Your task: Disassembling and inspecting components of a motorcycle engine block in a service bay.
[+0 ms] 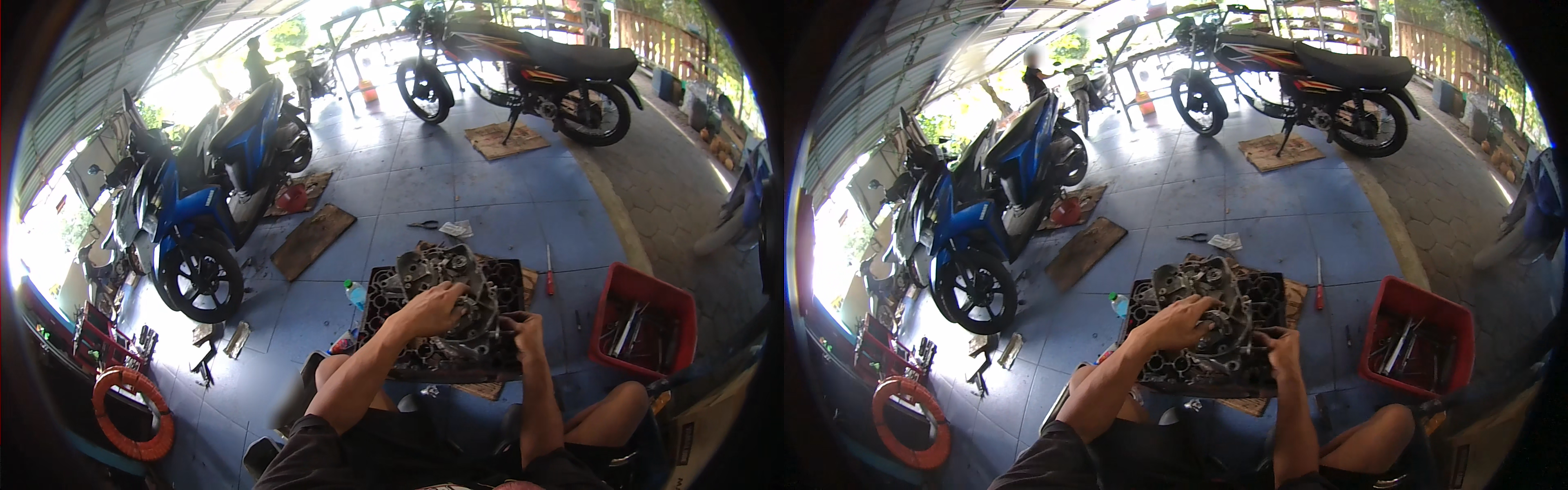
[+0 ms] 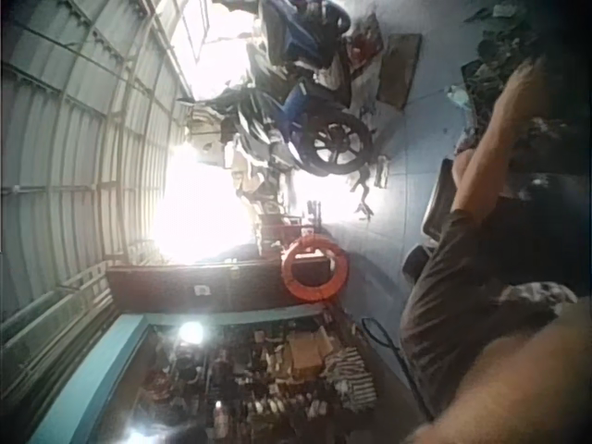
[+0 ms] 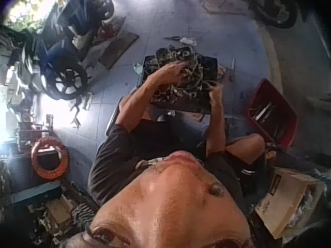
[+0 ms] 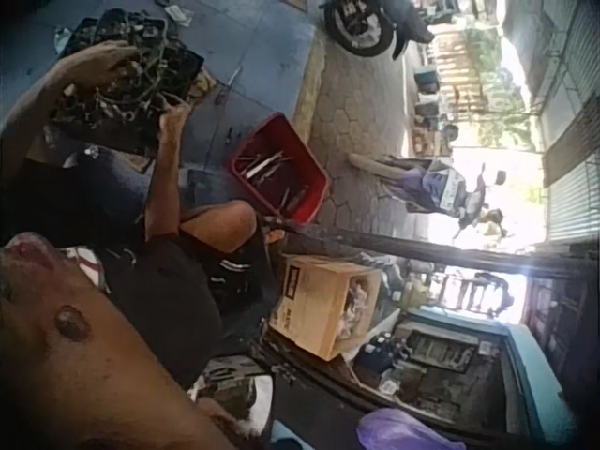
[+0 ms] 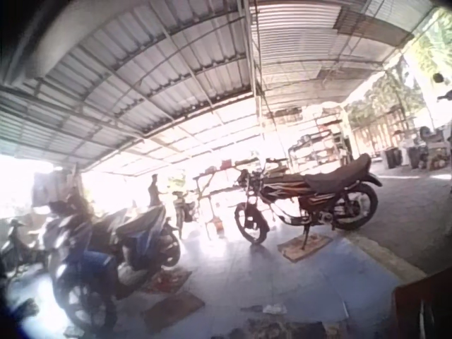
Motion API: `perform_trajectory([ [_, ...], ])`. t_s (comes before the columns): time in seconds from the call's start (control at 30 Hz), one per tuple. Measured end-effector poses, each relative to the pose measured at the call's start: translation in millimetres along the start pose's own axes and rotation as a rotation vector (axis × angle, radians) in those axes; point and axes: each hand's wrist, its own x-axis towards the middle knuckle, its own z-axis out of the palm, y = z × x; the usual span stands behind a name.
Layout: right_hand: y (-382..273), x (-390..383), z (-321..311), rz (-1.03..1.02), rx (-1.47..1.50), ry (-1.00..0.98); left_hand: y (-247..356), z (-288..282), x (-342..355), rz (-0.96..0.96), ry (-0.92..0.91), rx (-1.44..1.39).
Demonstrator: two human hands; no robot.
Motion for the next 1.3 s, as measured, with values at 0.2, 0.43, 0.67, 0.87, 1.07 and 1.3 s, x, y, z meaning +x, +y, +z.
perform_trajectory([
  [0.2,-11.9,7.5,-14.5,0.000,0.037,0.132,-21.4,26.5,7.6,0.029,-0.019,0.049],
  [0.43,-8.9,4.3,-20.5,0.017,-0.072,0.060,-18.2,33.4,3.1,0.228,0.138,0.078],
  [0.67,-11.2,15.2,-6.7,-0.032,-0.154,0.044,-27.6,38.3,17.8,0.243,0.247,-0.185],
  [0.87,-8.4,13.5,-14.1,0.015,-0.004,0.039,-14.3,46.6,19.4,0.200,0.299,-0.184],
  [1.07,-1.7,8.2,-41.2,-0.007,-0.057,0.049,-9.9,57.6,18.7,0.188,0.376,-0.147],
  [1.3,118.6,24.7,-197.6,0.099,-1.003,0.684,-0.2,60.7,20.8,0.122,0.504,-0.167],
])
